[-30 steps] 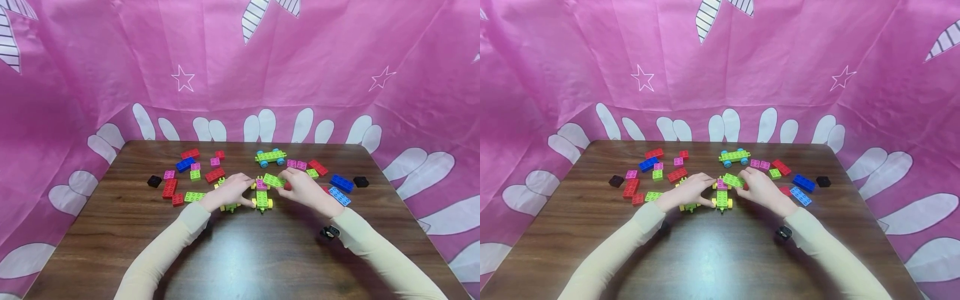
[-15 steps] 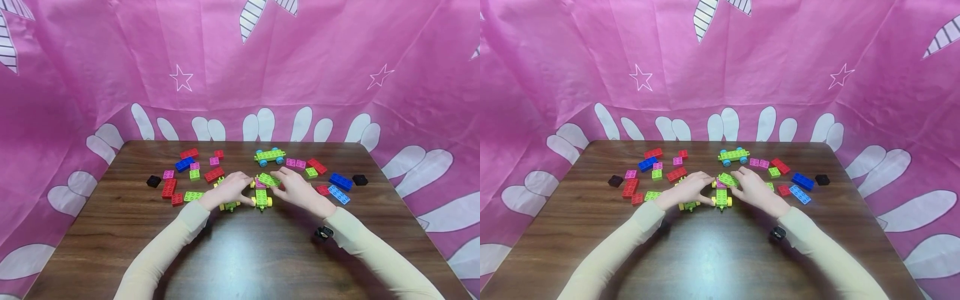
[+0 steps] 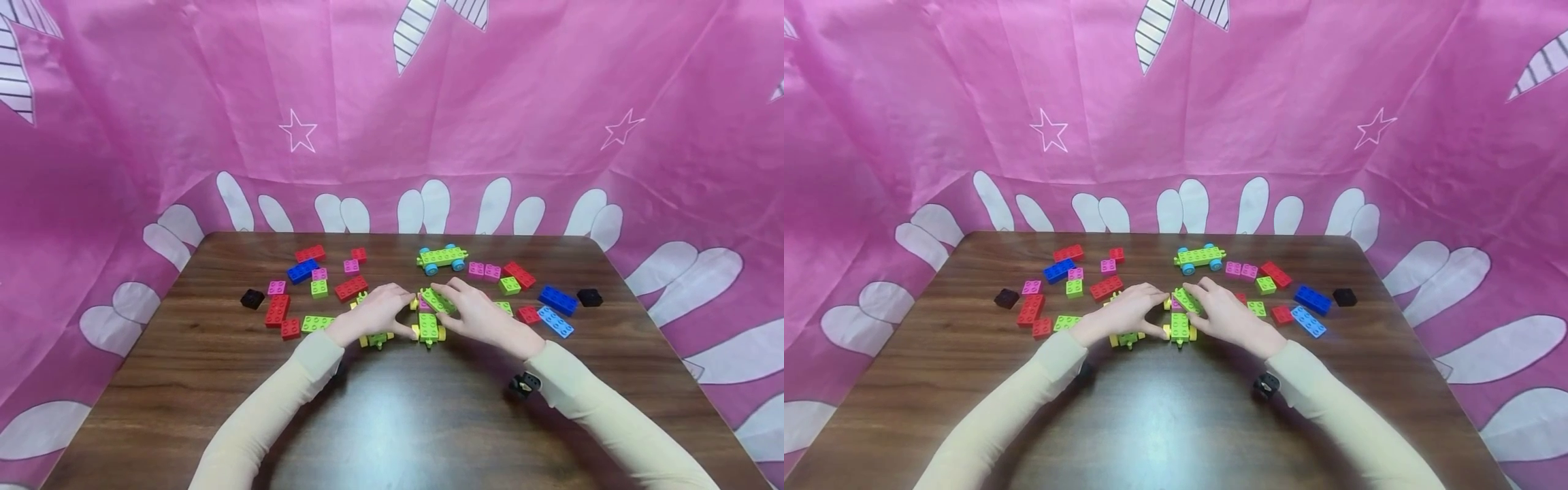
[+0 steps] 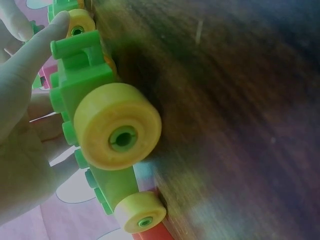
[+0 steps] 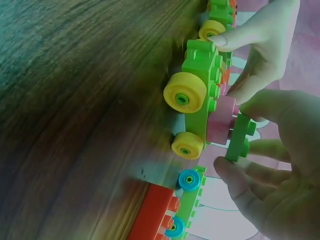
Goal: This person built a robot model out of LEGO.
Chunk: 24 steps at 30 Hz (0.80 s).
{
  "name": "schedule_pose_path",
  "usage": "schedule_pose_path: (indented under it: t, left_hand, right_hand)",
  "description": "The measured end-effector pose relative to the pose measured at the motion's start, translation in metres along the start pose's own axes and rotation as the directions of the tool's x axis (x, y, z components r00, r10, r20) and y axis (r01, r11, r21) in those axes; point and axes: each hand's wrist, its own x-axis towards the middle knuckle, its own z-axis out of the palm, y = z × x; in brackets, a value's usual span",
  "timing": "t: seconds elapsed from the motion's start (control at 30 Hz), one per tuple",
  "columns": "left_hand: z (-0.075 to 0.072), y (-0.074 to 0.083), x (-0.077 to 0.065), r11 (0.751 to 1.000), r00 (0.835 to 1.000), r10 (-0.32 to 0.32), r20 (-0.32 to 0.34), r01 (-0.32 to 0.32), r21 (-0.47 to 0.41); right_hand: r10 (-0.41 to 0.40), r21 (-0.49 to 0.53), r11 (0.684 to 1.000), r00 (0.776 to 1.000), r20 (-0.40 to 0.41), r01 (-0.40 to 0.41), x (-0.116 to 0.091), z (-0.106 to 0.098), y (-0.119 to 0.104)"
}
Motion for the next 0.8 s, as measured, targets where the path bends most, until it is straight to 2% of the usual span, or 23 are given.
schedule_pose_path:
  t: [0.27, 0.8]
  left_hand:
    - [0.000, 0.001, 0.000, 1.000, 1.000, -0.003, 0.004, 0.003, -0.005]
    - [-0.001, 0.000, -0.001, 0.999, 1.000, 0.008, 0.001, -0.008, -0.034]
  right_hand:
    - [-0.056, -0.013, 0.998, 0.998, -0.015, 0.056, 0.005, 0.004, 0.001]
    - [-0.056, 0.049, 0.997, 0.995, 0.086, 0.052, 0.012, 0.000, 0.000]
